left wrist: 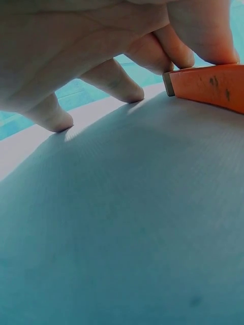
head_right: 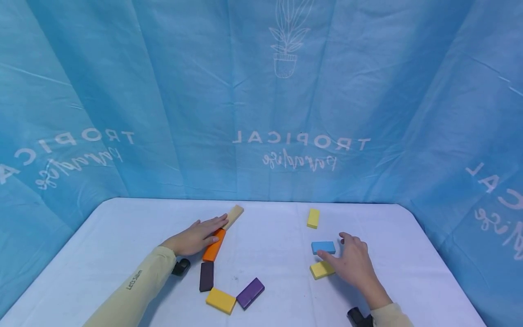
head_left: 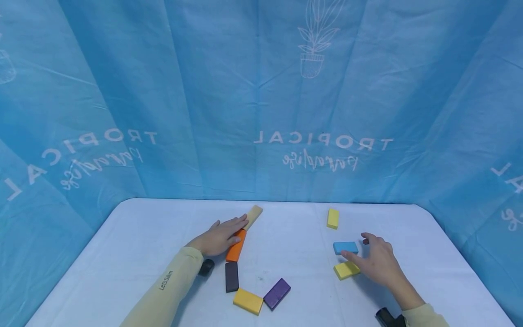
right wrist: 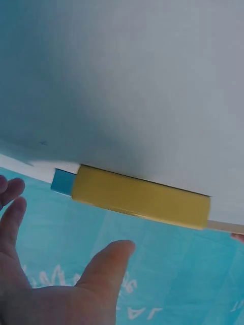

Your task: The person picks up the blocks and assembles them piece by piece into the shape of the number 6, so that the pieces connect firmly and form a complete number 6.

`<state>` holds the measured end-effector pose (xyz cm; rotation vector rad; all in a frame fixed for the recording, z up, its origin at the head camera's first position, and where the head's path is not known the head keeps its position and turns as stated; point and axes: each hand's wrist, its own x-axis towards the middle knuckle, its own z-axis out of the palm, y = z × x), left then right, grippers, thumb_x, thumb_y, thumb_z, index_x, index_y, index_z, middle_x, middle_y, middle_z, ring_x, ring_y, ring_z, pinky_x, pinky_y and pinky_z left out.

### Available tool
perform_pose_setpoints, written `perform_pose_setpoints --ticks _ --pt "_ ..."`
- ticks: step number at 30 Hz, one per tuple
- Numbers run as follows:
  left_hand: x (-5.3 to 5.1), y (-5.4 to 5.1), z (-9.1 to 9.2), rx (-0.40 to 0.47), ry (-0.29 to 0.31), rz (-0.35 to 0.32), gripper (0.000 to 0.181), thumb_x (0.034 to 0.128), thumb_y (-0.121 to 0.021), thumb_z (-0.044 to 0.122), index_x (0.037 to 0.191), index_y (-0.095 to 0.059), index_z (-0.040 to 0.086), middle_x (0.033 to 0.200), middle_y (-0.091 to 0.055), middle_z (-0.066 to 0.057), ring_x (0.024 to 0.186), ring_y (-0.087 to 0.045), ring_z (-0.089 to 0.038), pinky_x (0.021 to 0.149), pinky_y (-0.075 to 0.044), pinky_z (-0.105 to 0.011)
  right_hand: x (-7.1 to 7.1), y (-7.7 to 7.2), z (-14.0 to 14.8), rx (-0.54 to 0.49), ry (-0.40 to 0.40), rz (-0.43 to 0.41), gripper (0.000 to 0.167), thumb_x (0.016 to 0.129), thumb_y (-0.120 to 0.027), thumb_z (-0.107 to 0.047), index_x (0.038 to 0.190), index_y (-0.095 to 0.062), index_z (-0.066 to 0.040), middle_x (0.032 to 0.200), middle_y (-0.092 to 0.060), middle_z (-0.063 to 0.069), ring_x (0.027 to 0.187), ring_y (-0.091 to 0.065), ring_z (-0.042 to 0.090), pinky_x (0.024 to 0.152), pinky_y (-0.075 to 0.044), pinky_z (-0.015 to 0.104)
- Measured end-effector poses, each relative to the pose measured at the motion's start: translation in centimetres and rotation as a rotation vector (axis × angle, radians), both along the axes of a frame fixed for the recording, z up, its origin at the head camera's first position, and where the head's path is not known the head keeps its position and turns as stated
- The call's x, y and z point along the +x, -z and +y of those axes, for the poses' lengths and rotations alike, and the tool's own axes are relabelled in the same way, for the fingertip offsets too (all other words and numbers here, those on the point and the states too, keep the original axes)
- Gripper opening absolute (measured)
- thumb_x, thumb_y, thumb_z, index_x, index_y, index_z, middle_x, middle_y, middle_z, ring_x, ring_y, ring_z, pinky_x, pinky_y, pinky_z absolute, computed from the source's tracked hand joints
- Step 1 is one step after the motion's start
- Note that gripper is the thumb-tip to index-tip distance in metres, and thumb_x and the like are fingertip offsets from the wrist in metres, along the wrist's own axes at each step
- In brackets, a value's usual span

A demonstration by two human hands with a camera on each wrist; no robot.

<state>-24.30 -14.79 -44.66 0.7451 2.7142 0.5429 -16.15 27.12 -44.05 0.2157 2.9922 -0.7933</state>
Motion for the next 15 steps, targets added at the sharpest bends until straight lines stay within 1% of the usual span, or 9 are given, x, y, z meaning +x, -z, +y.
perform_pose_setpoints --ticks 3,8,15 --pt "0.05 -0.05 0.02 0.002 -0.001 0.0 0.057 0.1068 -0.05 0.026 0.159 -0.032 0.014 0.165 -0.026 -0.004 0.151 -0.024 -0.028 0.119 -0.012 -0.063 -0.29 0.25 0.25 0.009 -0.016 -0.038 0.1 0.083 -0.074 -0.06 0.139 -0.041 0.017 0.129 -0.052 0.037 0.119 -0.045 0.051 0.092 -0.047 0.064" --pt "0.07 -0.07 0.02 0.001 -0.001 0.002 0.057 0.1068 -0.05 0.026 0.159 -0.032 0.014 0.165 -0.026 -0.004 0.151 -0.024 -0.028 0.119 -0.012 -0.063 -0.63 0.43 0.28 0.061 -0.02 -0.105 0.106 0.08 -0.073 -0.065 0.138 -0.041 0.018 0.127 -0.05 0.038 0.115 -0.046 0.049 0.093 -0.047 0.064" --pt "0.03 0.02 0.02 -0.003 0.0 0.002 0.057 0.1068 -0.05 0.027 0.159 -0.032 0.015 0.165 -0.026 -0.004 0.151 -0.024 -0.028 0.119 -0.012 -0.063 -0.98 0.16 -0.44 0.1 -0.023 -0.113 0.104 0.077 -0.076 -0.065 0.132 -0.047 0.018 0.116 -0.057 0.032 0.105 -0.051 0.042 0.086 -0.052 0.057"
